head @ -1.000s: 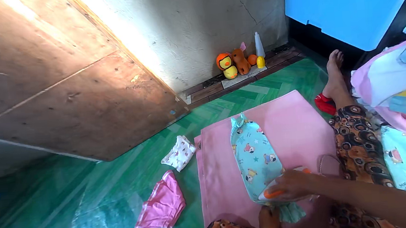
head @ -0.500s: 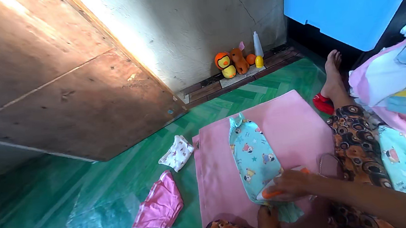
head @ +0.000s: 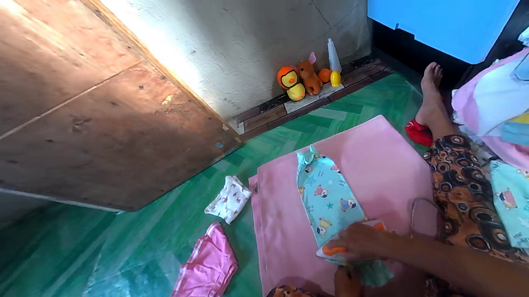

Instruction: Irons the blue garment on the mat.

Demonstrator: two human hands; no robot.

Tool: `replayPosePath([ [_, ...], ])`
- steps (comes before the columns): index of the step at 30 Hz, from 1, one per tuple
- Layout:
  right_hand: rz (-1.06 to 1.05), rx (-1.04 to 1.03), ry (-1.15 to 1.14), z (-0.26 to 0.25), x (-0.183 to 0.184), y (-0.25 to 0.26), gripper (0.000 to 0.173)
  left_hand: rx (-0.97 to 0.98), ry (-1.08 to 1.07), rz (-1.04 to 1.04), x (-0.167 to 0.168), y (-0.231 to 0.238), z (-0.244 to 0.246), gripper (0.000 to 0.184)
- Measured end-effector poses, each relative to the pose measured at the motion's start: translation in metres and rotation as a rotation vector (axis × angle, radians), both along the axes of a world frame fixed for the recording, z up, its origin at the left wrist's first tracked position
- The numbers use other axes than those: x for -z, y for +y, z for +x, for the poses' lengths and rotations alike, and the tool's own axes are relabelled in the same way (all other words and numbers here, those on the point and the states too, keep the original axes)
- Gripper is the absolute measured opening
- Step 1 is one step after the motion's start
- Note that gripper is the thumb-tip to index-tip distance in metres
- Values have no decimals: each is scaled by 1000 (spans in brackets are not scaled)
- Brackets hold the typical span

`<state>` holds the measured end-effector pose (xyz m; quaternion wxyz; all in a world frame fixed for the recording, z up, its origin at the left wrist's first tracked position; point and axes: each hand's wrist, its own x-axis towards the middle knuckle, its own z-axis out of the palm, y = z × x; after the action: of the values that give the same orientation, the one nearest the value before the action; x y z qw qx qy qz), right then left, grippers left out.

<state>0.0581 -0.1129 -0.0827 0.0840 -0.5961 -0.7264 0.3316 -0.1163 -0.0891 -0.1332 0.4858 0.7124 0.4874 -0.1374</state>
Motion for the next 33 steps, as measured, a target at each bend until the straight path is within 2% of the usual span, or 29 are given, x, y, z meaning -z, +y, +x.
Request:
replayPosePath([
  [15, -10, 8, 12, 0, -2, -2, 40, -2, -10, 18, 4, 1, -2, 38],
  [27, 20, -79, -20, 42, 7, -40, 41, 13, -12, 18, 5, 1, -1, 38],
  [33, -1, -77, -23, 45, 5, -44, 41, 17, -2, 16, 4, 1, -1, 39],
])
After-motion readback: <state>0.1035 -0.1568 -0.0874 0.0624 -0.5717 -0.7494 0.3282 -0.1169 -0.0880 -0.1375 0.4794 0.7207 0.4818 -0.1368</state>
